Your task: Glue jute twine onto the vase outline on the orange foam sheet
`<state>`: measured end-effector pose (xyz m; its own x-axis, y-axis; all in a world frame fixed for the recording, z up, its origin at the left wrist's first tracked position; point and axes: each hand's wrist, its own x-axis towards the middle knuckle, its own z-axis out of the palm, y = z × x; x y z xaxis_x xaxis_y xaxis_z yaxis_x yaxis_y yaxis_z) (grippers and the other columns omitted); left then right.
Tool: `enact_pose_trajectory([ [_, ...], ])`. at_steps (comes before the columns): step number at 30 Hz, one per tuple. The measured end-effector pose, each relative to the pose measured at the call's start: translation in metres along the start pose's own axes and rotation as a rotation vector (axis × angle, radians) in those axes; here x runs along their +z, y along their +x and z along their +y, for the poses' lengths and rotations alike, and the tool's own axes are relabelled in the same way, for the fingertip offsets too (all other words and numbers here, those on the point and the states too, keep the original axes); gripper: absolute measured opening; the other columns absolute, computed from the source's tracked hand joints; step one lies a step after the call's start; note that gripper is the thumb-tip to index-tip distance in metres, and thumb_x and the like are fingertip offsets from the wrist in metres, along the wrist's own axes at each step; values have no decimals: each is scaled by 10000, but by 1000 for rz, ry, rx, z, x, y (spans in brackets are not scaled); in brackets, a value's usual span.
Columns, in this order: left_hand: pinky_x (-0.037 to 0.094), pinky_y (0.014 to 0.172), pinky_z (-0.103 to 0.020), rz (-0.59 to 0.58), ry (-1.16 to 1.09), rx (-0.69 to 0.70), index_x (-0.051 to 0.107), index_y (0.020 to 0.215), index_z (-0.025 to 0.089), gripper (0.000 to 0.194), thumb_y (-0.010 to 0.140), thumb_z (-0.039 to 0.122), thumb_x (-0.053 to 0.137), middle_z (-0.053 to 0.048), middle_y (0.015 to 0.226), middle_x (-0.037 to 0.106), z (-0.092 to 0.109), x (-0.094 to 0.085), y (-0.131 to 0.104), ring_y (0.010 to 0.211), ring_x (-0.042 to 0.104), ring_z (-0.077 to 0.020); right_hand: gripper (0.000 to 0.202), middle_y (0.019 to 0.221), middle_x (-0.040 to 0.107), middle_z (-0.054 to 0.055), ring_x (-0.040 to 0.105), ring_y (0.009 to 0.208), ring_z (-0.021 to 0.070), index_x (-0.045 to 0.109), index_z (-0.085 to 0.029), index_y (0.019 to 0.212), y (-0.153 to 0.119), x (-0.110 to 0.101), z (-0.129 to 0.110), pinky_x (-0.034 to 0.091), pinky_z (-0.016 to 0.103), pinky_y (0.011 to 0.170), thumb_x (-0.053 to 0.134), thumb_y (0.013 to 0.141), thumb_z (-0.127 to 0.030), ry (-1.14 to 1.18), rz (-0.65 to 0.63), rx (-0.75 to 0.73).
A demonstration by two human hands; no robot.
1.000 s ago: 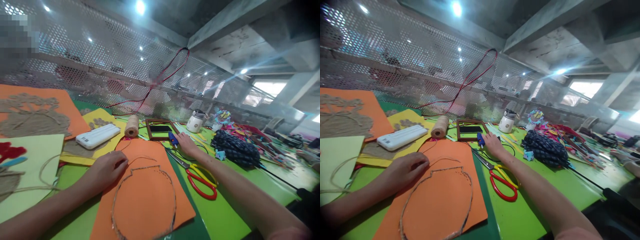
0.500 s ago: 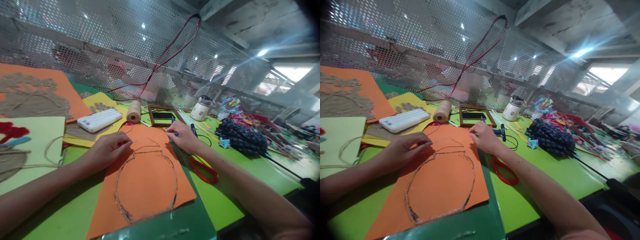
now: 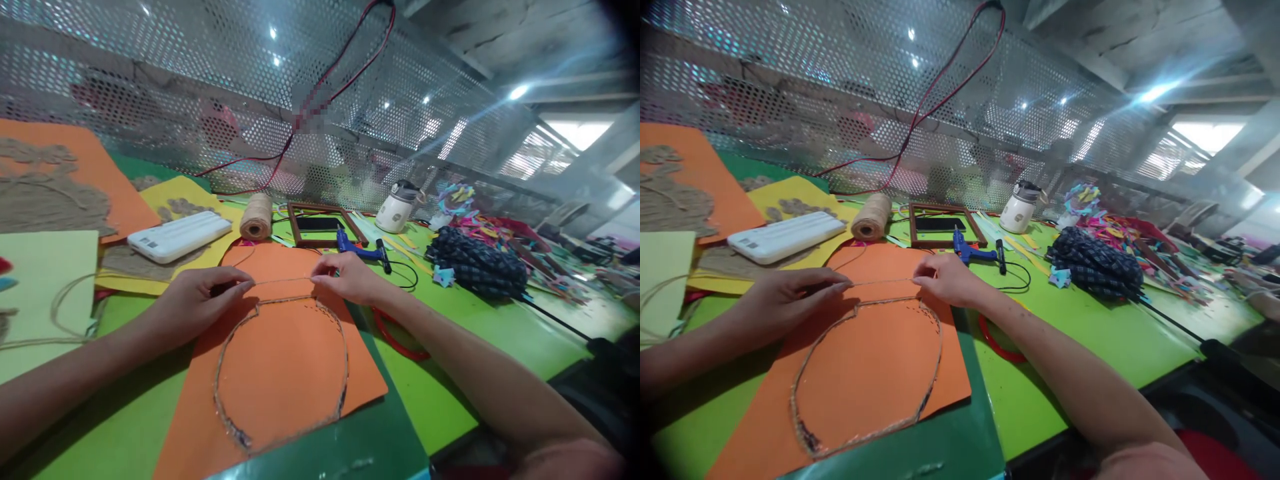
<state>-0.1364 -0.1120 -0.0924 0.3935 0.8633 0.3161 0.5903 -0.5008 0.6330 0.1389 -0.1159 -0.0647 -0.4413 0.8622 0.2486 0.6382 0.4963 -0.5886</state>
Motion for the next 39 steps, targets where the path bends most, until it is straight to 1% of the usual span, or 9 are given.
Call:
enact_pose_trajectory([
  [2,539,716,-288,-9,0,-12,739,889,220,331,836,483,545,-47,895,777,-2,2,-1,796,695,-218,54,733,675,33,587,657,117,694,-112,788,-4,-1,-2,448,245,645,660,831,-106,17,-27,10],
  [5,528,703,-281,-25,42,21,743,910,235,331,854,487,536,-42,905,775,-4,4,-3,803,694,-215,66,749,664,38,592,696,127,693,-120,758,-8,4,-2,446,253,672,675,816,-95,-26,-31,-46],
  [12,496,649,-315,-27,217,63,752,873,271,336,861,503,509,-41,876,765,1,3,-1,785,683,-238,118,703,613,12,565,747,136,683,-149,697,-7,15,2,442,275,747,718,793,-91,-107,59,-204],
  [17,445,561,-312,-67,297,69,769,796,260,336,833,492,529,-57,784,752,5,0,1,707,662,-241,102,690,636,24,574,742,140,716,-135,711,-8,16,4,448,264,723,716,789,-70,-92,14,-200],
  [22,462,599,-319,-122,294,79,772,825,277,279,840,449,552,-49,797,751,5,0,0,724,665,-226,108,693,658,37,580,764,152,750,-150,744,-8,17,4,452,268,715,697,814,-87,-137,-61,-208],
  [25,461,612,-323,-132,292,108,762,808,280,267,849,442,554,-48,808,748,-1,3,-1,731,662,-219,105,714,677,43,593,775,155,762,-153,773,-8,13,5,463,281,742,690,814,-88,-137,-70,-193],
  [29,450,615,-310,-140,296,120,753,834,265,297,871,462,533,-47,806,740,-4,7,-1,728,654,-203,123,788,714,52,623,793,152,758,-152,802,-9,2,9,485,292,768,662,813,-76,-51,-59,-128],
  [35,425,641,-289,-174,317,107,739,859,222,302,890,443,536,-36,809,722,6,6,-1,747,637,-184,127,815,735,60,652,769,161,761,-141,807,-10,-12,10,499,289,729,651,792,-79,-21,-65,8],
  [39,419,645,-282,-154,322,83,741,859,214,302,883,441,544,-34,817,721,7,4,-1,753,639,-181,140,810,735,58,651,766,153,764,-140,814,-10,-15,9,496,284,731,643,796,-72,-35,-65,10],
])
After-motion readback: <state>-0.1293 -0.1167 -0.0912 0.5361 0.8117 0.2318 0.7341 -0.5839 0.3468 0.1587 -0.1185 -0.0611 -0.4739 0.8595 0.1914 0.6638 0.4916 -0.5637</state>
